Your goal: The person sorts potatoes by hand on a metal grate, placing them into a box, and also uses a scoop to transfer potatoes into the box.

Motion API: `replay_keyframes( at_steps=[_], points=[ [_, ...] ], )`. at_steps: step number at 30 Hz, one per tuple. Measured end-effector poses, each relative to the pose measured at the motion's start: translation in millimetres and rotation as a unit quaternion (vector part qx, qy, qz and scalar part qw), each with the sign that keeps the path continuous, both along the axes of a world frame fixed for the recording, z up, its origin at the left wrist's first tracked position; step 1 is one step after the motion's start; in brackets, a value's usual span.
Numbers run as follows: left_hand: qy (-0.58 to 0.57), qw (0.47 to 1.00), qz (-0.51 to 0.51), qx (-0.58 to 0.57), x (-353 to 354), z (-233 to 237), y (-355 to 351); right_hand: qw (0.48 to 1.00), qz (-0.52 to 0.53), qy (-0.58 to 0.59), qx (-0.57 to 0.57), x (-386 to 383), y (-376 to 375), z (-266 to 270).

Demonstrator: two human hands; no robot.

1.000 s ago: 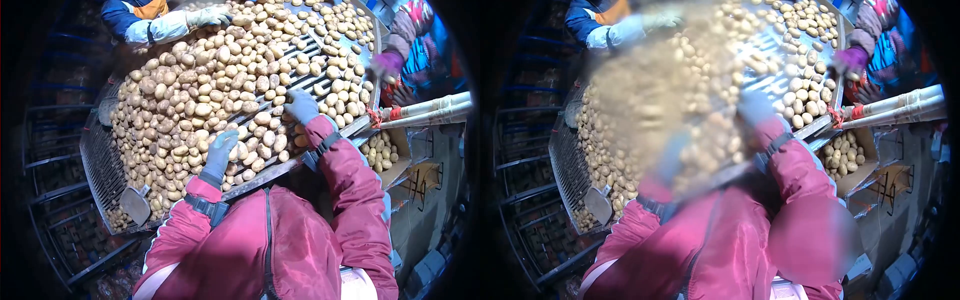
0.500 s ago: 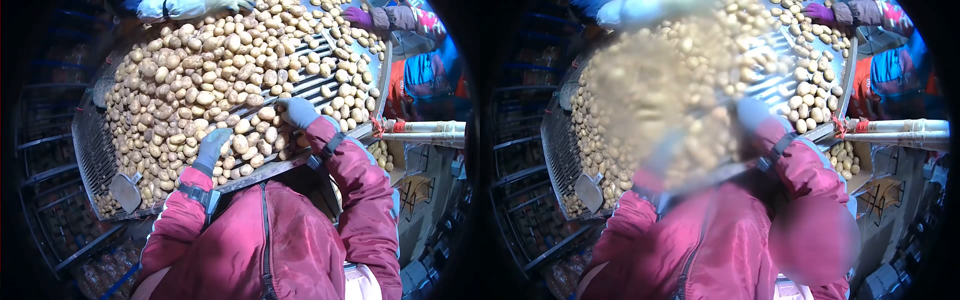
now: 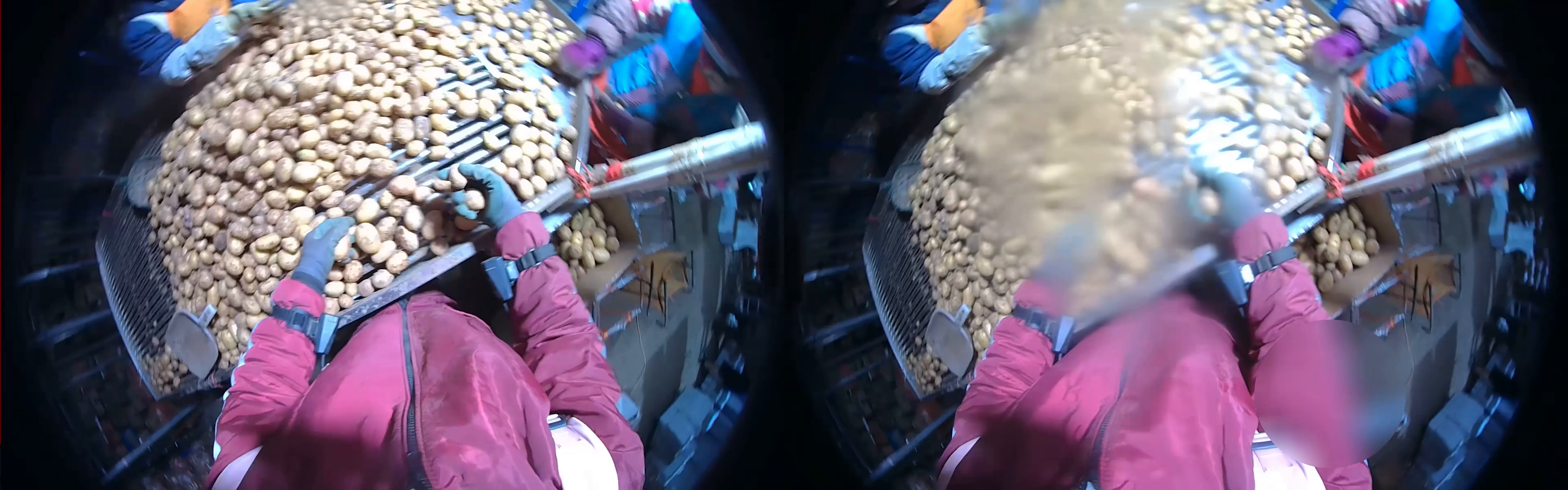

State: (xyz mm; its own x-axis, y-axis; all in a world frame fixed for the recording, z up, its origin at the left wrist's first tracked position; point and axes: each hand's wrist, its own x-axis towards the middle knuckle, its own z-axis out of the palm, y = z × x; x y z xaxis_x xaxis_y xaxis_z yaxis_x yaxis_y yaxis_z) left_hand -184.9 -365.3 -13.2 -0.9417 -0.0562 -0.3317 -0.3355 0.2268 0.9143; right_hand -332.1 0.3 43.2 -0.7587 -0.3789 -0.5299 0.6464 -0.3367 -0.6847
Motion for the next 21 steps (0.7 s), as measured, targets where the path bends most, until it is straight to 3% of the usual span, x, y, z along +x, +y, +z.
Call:
replay_keyframes(
  at_steps=[1,2,4,5,6,7,8,9,10,11,12,14,16,18,20,21],
  points=[
    [-0.054,0.996,0.047,0.056,-6,23,7,0.998,0.007,0.067,0.016,13,10,-43],
    [-0.109,0.984,0.093,0.109,-9,34,8,0.997,-0.013,0.067,0.027,23,16,-32],
    [0.058,0.994,-0.087,-0.031,-4,-28,-29,0.999,-0.005,0.053,-0.006,43,-1,12],
    [0.079,0.976,-0.152,-0.138,-6,-50,-47,0.999,-0.017,0.044,0.012,52,-7,26],
    [0.099,0.927,-0.233,-0.278,-13,-22,-43,0.998,-0.03,0.032,0.032,63,-10,34],
    [0.118,0.923,-0.235,-0.281,-17,-5,-39,0.997,-0.039,0.057,0.042,80,-7,30],
    [-0.07,0.995,-0.075,-0.017,-20,10,-25,0.99,-0.033,0.076,0.113,95,-1,31],
    [-0.144,0.983,0.01,0.111,-21,4,-26,0.991,-0.067,0.032,0.113,110,3,29],
    [-0.095,0.993,-0.013,0.075,-22,6,-24,0.989,-0.099,-0.01,0.107,127,7,22],
    [-0.124,0.986,0.0,0.11,-23,9,-23,0.986,-0.152,0.003,0.066,152,13,12],
    [-0.152,0.978,0.018,0.143,-24,33,-13,0.98,-0.18,-0.083,0.004,172,23,29],
    [-0.138,0.977,0.025,0.158,-25,30,-13,0.973,-0.141,0.058,0.175,217,53,17],
    [-0.172,0.964,0.07,0.193,-23,51,4,0.949,-0.226,-0.075,0.207,254,87,16],
    [-0.18,0.963,0.046,0.196,-24,29,-9,0.894,-0.38,-0.127,0.201,291,111,37],
    [-0.167,0.965,0.03,0.198,-25,30,-13,0.849,-0.413,-0.073,0.321,336,164,9],
    [-0.092,0.986,-0.012,0.135,-21,18,-16,0.831,-0.475,-0.107,0.27,344,168,36]
  ],
)
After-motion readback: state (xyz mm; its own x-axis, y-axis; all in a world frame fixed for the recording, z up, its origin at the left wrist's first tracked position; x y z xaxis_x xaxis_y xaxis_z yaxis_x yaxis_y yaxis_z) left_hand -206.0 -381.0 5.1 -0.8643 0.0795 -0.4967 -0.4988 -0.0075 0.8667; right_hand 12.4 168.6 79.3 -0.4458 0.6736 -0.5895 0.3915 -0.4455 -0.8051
